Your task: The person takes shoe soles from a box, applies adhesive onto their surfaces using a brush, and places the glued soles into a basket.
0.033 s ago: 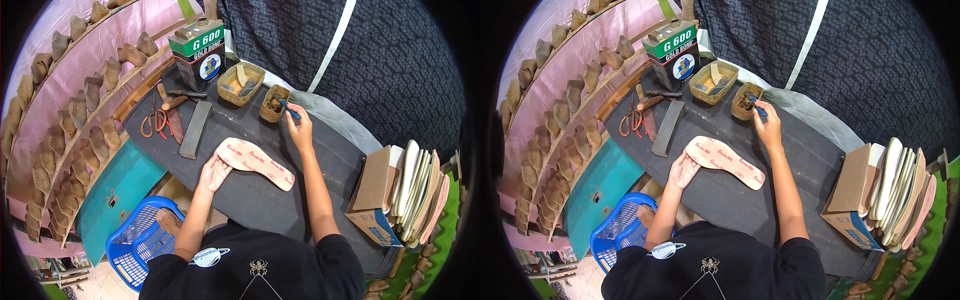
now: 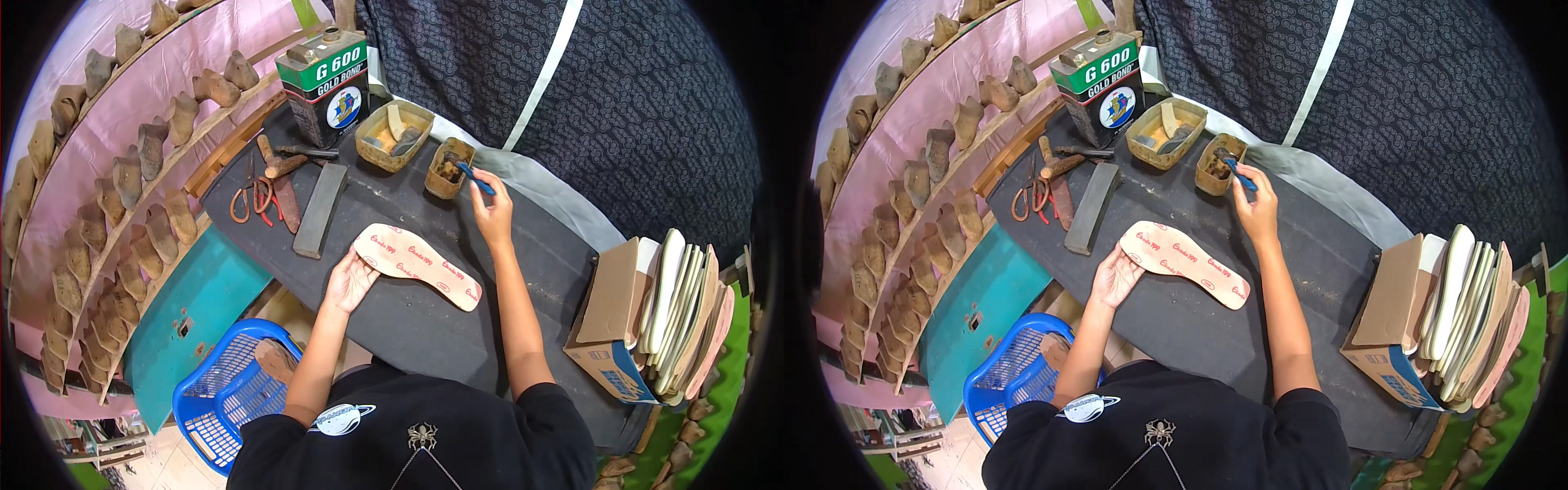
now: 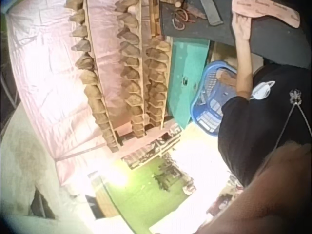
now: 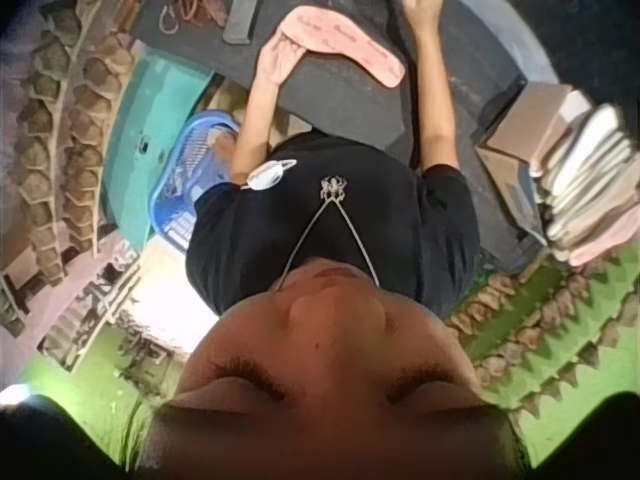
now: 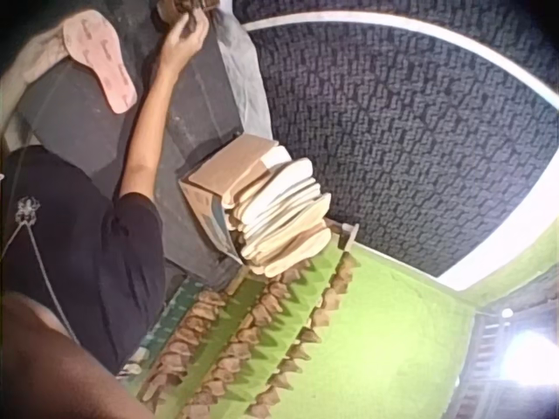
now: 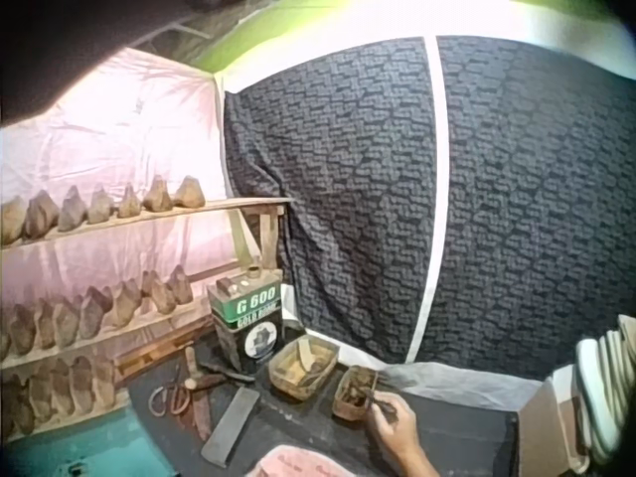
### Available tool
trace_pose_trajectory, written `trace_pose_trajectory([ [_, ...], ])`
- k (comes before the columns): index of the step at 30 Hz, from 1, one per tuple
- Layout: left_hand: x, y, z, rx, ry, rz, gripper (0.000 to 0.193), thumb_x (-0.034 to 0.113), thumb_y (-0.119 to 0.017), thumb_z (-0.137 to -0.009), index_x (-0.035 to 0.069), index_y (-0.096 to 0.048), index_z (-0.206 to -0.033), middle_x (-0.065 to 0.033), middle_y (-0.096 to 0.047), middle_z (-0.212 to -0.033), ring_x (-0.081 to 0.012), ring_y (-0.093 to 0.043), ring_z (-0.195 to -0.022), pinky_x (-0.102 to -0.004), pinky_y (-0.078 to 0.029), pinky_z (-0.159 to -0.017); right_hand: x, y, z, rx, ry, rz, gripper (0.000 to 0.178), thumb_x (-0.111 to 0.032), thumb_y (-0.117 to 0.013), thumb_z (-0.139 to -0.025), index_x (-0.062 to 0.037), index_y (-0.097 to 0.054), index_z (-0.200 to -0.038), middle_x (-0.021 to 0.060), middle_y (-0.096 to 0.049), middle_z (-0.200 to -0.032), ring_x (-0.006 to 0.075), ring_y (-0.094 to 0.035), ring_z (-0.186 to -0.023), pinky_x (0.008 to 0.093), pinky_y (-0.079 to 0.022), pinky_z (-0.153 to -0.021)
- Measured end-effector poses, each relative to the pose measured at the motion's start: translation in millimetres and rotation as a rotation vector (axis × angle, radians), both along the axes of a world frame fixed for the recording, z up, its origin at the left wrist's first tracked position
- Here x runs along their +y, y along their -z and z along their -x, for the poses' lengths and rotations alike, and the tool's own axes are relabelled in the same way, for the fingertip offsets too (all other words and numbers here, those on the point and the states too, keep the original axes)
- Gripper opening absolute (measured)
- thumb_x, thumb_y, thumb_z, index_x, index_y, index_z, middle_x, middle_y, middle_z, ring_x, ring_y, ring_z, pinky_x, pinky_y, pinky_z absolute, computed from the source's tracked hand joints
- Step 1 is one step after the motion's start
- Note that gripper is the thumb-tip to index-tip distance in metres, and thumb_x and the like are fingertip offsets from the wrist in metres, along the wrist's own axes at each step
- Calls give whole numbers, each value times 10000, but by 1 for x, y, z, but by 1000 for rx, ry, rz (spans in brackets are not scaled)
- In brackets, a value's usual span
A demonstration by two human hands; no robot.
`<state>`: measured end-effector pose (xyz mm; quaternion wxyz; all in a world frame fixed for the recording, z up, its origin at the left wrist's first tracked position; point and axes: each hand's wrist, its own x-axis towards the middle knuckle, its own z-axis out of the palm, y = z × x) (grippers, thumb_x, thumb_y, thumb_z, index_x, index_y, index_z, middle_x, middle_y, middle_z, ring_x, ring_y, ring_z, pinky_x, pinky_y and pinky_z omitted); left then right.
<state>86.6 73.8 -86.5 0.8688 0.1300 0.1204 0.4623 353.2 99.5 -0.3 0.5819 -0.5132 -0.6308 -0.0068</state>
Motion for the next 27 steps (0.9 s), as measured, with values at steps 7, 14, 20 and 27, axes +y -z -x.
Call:
trace_pose_trajectory([
  [7,0,0,-1,-23,-48,-8,322,207,-356,-896,5,-406,-1141,-112,-482,-1140,-202,-460,-1066,-340,-356,-935,-47,12,23,306,-268,-143,142,6,-508,-770,12,-533,-910,149,-497,-1047,209,-505,-968,260,-463,-713],
  [14,1,-2,2,-173,9,19,362,222,-326,-901,-24,-391,-1157,-149,-478,-1149,-217,-469,-1069,-346,-368,-926,-92,15,61,195,-489,38,148,7,-568,-689,7,-571,-837,160,-573,-929,250,-562,-889,332,-426,-796],
  [20,-1,-5,1,-145,26,15,428,282,-316,-892,-35,-378,-1173,-168,-462,-1168,-242,-435,-1106,-375,-323,-950,-98,11,71,23,-580,81,169,7,-598,-665,-9,-581,-832,135,-585,-932,242,-577,-855,319,-441,-770],
  [27,-1,-4,2,-122,13,10,414,276,-341,-885,-26,-395,-1163,-148,-474,-1161,-238,-437,-1103,-375,-311,-956,-96,3,69,-59,-621,80,159,8,-599,-631,-10,-579,-788,118,-597,-865,247,-586,-819,309,-455,-721],
])
